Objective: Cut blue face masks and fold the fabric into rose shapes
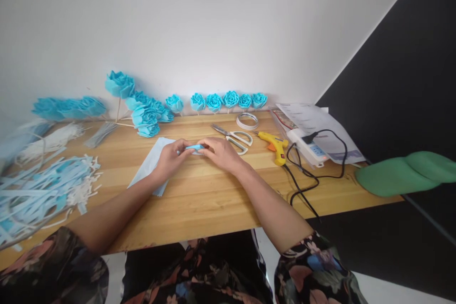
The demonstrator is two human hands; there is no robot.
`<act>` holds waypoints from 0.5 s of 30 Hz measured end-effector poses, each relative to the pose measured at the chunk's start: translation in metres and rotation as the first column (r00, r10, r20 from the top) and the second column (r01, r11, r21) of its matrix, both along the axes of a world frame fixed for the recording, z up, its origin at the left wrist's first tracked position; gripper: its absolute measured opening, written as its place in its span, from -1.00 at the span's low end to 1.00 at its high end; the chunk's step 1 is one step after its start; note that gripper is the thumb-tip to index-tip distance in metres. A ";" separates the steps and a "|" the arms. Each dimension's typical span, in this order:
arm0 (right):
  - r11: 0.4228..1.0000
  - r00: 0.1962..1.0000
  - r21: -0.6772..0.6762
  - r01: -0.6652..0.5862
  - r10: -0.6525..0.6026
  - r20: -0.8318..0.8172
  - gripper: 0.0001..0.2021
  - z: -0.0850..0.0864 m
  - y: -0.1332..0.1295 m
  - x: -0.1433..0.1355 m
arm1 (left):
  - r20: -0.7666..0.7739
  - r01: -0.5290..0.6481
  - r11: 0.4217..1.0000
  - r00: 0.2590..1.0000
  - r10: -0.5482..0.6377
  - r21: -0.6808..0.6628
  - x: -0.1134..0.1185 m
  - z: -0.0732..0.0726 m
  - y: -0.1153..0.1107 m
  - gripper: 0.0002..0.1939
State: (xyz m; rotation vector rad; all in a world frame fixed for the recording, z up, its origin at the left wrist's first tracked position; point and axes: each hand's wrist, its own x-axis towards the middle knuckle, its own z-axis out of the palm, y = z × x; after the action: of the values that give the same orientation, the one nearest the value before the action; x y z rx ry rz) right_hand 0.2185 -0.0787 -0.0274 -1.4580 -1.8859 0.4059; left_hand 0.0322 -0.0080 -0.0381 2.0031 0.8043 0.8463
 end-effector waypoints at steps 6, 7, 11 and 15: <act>1.000 1.000 -0.001 0.003 -0.003 0.025 -0.90 0.002 -0.001 -0.002 | -0.030 -0.016 0.997 0.999 0.018 0.076 -0.001 0.006 -0.004 -0.85; 1.000 0.999 0.015 0.000 -0.001 0.032 -0.90 0.003 -0.001 -0.002 | -0.024 -0.006 0.997 1.000 0.008 0.076 -0.001 0.008 -0.004 -0.83; 0.997 0.996 0.065 -0.027 0.022 0.082 -0.91 0.004 -0.002 0.000 | -0.013 0.028 0.996 1.000 -0.027 0.087 -0.001 0.010 -0.004 -0.78; 0.997 0.995 0.068 -0.040 0.033 0.090 -0.89 0.004 -0.002 0.001 | -0.013 0.034 0.995 0.999 -0.033 0.089 -0.002 0.008 -0.003 -0.78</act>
State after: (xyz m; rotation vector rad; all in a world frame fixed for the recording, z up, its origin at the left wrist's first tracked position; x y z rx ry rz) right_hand 0.2194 -0.0812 -0.0231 -1.4181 -1.9799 0.2930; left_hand 0.0304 -0.0112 -0.0301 2.0954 0.7493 0.8664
